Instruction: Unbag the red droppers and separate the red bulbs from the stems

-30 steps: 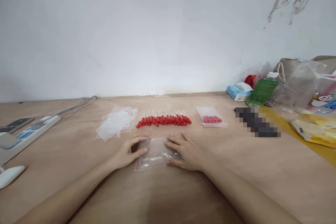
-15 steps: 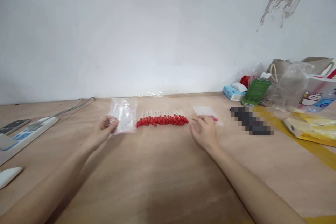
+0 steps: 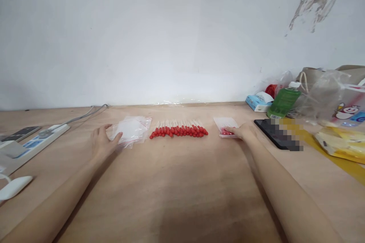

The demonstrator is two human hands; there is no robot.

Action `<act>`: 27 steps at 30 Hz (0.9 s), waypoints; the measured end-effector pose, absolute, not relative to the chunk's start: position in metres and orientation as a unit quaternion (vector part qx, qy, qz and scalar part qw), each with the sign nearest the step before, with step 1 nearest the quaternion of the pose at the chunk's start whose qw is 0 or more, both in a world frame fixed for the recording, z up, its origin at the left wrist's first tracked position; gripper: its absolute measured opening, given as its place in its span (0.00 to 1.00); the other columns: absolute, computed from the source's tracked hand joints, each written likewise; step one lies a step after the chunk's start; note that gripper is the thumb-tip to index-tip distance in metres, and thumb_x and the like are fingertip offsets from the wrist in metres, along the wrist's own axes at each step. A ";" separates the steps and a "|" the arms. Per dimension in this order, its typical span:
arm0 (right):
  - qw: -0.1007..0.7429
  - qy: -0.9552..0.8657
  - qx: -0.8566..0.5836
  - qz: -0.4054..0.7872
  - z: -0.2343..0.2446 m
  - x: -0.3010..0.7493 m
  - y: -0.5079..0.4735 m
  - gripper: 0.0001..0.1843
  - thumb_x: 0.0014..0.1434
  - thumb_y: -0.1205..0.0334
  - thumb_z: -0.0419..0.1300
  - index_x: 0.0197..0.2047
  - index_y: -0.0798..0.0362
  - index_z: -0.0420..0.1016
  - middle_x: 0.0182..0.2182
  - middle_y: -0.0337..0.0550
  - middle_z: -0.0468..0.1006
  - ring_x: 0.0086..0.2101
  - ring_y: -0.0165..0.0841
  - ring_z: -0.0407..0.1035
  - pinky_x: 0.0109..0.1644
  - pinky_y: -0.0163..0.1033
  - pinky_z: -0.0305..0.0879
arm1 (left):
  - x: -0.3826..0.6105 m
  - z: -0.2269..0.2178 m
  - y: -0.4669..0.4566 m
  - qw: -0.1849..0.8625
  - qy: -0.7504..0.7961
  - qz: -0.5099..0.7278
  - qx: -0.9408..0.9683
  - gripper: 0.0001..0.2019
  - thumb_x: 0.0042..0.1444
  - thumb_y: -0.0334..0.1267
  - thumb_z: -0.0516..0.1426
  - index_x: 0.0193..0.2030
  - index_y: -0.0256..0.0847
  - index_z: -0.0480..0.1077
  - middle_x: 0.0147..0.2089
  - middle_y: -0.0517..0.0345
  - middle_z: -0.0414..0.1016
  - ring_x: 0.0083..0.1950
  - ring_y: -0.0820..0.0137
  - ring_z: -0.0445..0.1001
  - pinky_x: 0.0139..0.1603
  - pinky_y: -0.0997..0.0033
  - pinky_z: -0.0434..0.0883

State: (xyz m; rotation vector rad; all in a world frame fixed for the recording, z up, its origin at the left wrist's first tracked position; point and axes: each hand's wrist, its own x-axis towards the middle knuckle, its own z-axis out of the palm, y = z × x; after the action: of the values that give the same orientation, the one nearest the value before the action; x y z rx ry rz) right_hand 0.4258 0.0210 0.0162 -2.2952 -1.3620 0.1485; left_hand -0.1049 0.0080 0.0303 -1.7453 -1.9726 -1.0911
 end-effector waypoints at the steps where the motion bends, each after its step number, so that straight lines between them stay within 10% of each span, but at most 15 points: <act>1: 0.227 -0.493 -0.838 0.053 0.018 0.424 0.020 0.27 0.34 0.38 0.62 0.17 0.58 0.71 0.20 0.56 0.72 0.28 0.49 0.70 0.29 0.48 0.63 | -0.101 0.033 0.005 0.157 -0.680 -0.382 -0.606 0.23 0.47 0.46 0.56 0.49 0.38 0.63 0.45 0.47 0.64 0.53 0.53 0.60 0.52 0.53 0.61; 8: 0.216 -0.421 -0.881 0.028 0.031 0.396 0.000 0.19 0.40 0.46 0.61 0.29 0.54 0.72 0.37 0.56 0.74 0.42 0.51 0.67 0.39 0.48 0.62 | -0.066 0.033 -0.018 0.211 -0.595 -0.412 -0.657 0.18 0.50 0.43 0.55 0.47 0.40 0.63 0.51 0.46 0.62 0.54 0.54 0.60 0.55 0.52 0.56; 14: 0.515 -0.437 -0.736 -0.045 0.049 0.368 -0.011 0.14 0.50 0.50 0.55 0.31 0.53 0.65 0.31 0.45 0.74 0.33 0.35 0.69 0.39 0.40 0.63 | -0.026 0.029 -0.037 0.210 -0.455 -0.427 -0.753 0.17 0.50 0.37 0.57 0.48 0.43 0.62 0.50 0.48 0.64 0.52 0.57 0.63 0.55 0.54 0.59; 17: 0.611 -0.491 -0.603 0.147 0.064 0.332 -0.024 0.19 0.47 0.44 0.57 0.31 0.52 0.62 0.30 0.42 0.73 0.26 0.31 0.67 0.29 0.37 0.64 | -0.009 0.036 -0.048 0.171 -0.421 -0.451 -0.768 0.17 0.50 0.37 0.57 0.48 0.44 0.61 0.49 0.48 0.64 0.51 0.59 0.64 0.53 0.55 0.61; 22: 0.397 -0.657 -0.379 0.517 0.049 0.261 -0.055 0.22 0.37 0.49 0.68 0.27 0.53 0.63 0.25 0.36 0.74 0.27 0.30 0.70 0.31 0.36 0.66 | 0.011 0.049 -0.074 0.035 -0.369 -0.439 -0.819 0.16 0.54 0.35 0.53 0.50 0.46 0.60 0.51 0.49 0.64 0.54 0.60 0.64 0.54 0.56 0.64; 27: 0.330 -0.665 -0.345 0.575 0.016 0.226 -0.064 0.27 0.32 0.53 0.71 0.33 0.53 0.65 0.28 0.35 0.73 0.30 0.30 0.69 0.34 0.36 0.67 | 0.022 0.039 -0.090 -0.159 -0.310 -0.251 -0.903 0.25 0.56 0.41 0.53 0.60 0.46 0.52 0.62 0.48 0.54 0.61 0.62 0.58 0.58 0.60 0.62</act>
State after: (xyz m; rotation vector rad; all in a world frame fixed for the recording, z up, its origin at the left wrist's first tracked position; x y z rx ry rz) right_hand 0.2265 -0.0637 0.0157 -0.9026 -1.7390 1.5040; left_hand 0.0224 -0.0899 0.0391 -3.1658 -1.0848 -0.8792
